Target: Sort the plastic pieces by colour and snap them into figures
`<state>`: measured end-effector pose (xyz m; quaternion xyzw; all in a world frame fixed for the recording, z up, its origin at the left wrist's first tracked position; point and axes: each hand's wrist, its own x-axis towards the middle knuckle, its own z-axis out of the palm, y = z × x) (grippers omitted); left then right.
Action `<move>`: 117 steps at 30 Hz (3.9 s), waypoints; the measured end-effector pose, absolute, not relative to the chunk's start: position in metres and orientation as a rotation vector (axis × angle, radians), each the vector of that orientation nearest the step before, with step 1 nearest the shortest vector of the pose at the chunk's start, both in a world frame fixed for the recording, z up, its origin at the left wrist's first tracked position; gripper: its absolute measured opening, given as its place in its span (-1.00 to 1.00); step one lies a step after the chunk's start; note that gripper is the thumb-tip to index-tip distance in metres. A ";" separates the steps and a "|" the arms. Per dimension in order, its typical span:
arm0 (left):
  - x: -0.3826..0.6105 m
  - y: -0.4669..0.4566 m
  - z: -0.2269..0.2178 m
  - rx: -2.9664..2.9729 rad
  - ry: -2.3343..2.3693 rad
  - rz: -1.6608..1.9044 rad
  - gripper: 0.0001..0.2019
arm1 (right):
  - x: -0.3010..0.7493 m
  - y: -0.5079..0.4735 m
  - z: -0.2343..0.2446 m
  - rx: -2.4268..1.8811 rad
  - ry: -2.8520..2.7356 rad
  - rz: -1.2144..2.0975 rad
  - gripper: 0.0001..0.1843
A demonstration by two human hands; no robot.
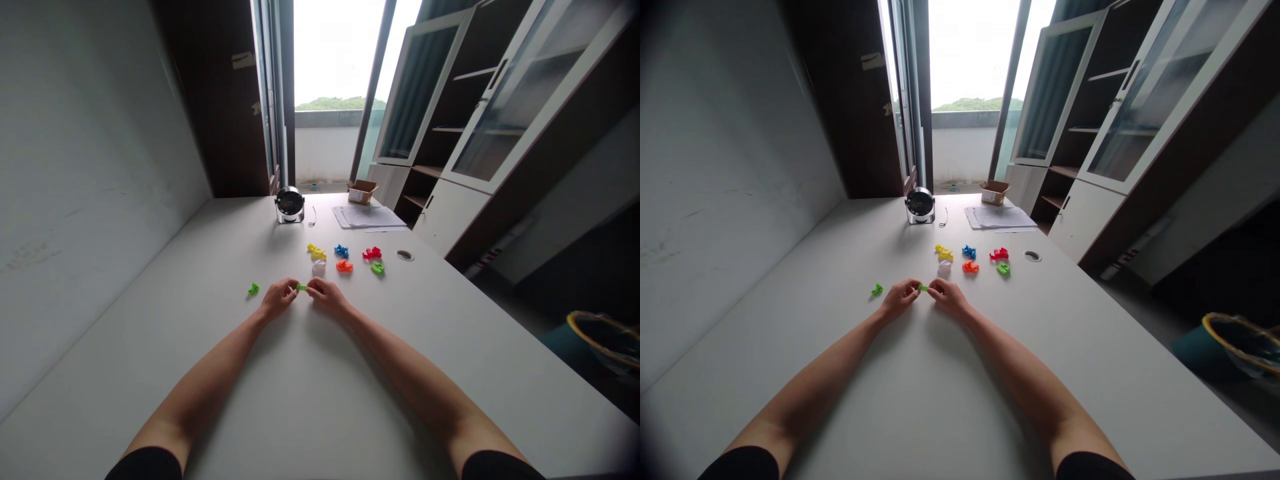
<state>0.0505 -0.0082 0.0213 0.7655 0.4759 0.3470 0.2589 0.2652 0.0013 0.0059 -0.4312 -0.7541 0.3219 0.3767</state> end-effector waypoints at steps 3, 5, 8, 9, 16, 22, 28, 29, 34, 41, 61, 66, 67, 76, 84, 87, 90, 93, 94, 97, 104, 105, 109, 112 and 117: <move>0.050 -0.008 0.021 2.089 1.295 0.943 -0.79 | 0.266 0.001 0.006 -1.089 -1.931 0.853 -0.65; 0.050 -0.008 0.021 2.101 1.310 0.935 -0.79 | 0.266 0.000 0.007 -1.085 -1.945 0.871 -0.66; 0.050 -0.007 0.021 2.119 1.339 0.916 -0.79 | 0.266 0.000 0.006 -1.081 -1.964 0.862 -0.70; 0.050 -0.007 0.020 2.124 1.347 0.909 -0.79 | 0.265 0.000 0.006 -1.083 -1.968 0.854 -0.71; 0.049 -0.006 0.019 2.164 1.334 0.884 -0.80 | 0.264 0.002 0.004 -1.128 -1.994 0.782 -0.75; 0.051 -0.009 0.021 2.099 1.257 0.923 -0.76 | 0.264 0.003 0.003 -1.140 -1.982 0.743 -0.74; 0.051 -0.008 0.019 2.068 1.220 0.943 -0.73 | 0.264 0.003 0.003 -1.145 -1.969 0.747 -0.73; 0.051 -0.008 0.019 2.071 1.222 0.944 -0.73 | 0.264 0.003 0.003 -1.143 -1.967 0.749 -0.73; 0.051 -0.007 0.017 2.088 1.252 0.942 -0.72 | 0.264 0.001 0.005 -1.131 -1.975 0.762 -0.72; 0.052 -0.010 0.023 2.083 1.273 0.913 -0.75 | 0.264 0.001 0.007 -1.181 -1.987 0.784 -0.68; 0.052 -0.013 0.028 2.177 1.358 0.830 -0.78 | 0.263 -0.002 0.010 -1.146 -2.021 0.760 -0.66; 0.052 -0.013 0.028 2.180 1.359 0.836 -0.79 | 0.263 -0.002 0.010 -1.160 -2.023 0.755 -0.68; 0.052 -0.013 0.028 2.177 1.349 0.846 -0.80 | 0.263 -0.002 0.009 -1.161 -2.025 0.752 -0.68; 0.052 -0.014 0.027 2.130 1.252 0.879 -0.71 | 0.262 -0.002 0.012 -1.182 -2.011 0.767 -0.70; 0.053 -0.013 0.025 2.143 1.296 0.890 -0.82 | 0.263 0.000 0.009 -1.186 -2.005 0.755 -0.71; 0.052 -0.013 0.025 2.141 1.280 0.898 -0.84 | 0.264 0.001 0.007 -1.176 -2.003 0.754 -0.72; 0.051 -0.013 0.024 2.154 1.289 0.900 -0.83 | 0.264 0.001 0.007 -1.163 -1.988 0.751 -0.71; 0.051 -0.012 0.024 2.173 1.303 0.897 -0.81 | 0.263 0.000 0.006 -1.153 -1.973 0.766 -0.71; 0.051 -0.012 0.024 2.181 1.305 0.892 -0.81 | 0.263 0.000 0.006 -1.147 -1.971 0.770 -0.71; 0.051 -0.012 0.024 2.209 1.300 0.875 -0.81 | 0.264 0.001 0.006 -1.140 -1.974 0.766 -0.73; 0.053 -0.012 0.022 2.157 1.279 0.915 -0.78 | 0.265 0.003 0.003 -1.166 -1.982 0.743 -0.72; 0.053 -0.012 0.022 2.157 1.279 0.923 -0.77 | 0.264 0.003 0.003 -1.170 -1.979 0.739 -0.72; 0.054 -0.013 0.020 2.201 1.293 0.940 -0.75 | 0.265 0.002 0.004 -1.176 -1.966 0.742 -0.69; 0.054 -0.013 0.020 2.220 1.289 0.949 -0.81 | 0.265 0.001 0.006 -1.175 -1.954 0.759 -0.68; 0.055 -0.013 0.021 2.208 1.292 0.931 -0.82 | 0.265 0.001 0.007 -1.195 -1.956 0.773 -0.63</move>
